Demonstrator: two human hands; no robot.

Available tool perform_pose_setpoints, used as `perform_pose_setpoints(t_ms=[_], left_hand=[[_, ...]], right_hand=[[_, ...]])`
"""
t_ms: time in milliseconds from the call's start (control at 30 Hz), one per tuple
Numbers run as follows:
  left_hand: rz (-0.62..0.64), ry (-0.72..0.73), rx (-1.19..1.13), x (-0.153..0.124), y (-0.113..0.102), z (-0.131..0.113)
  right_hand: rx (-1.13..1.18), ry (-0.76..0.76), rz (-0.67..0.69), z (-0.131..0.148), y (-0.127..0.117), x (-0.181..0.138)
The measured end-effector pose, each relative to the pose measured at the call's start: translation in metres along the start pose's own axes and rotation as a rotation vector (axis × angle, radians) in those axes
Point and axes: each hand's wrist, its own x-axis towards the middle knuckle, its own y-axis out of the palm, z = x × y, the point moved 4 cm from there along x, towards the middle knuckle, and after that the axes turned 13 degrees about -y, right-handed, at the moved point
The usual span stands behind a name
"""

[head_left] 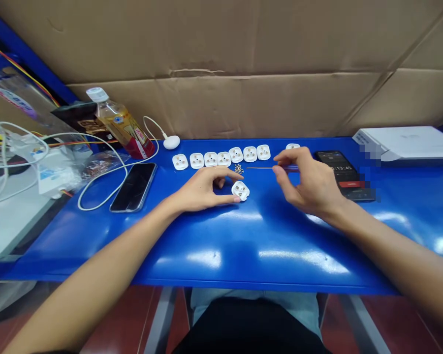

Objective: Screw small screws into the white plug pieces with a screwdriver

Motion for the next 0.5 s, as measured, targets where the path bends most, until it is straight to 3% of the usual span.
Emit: perform_pose_setpoints(t_ms=[233,500], left_hand=[[-0.040,0.016,-0.071,0.005,0.001,0.000],[-0.023,-0.016,-0.103,0.013,0.009,0.003]], right_hand=[[0.106,0.063,0.171,-0.006,0.022,-0.005],[0.081,0.025,0.198,-0.006,0.026,-0.008]])
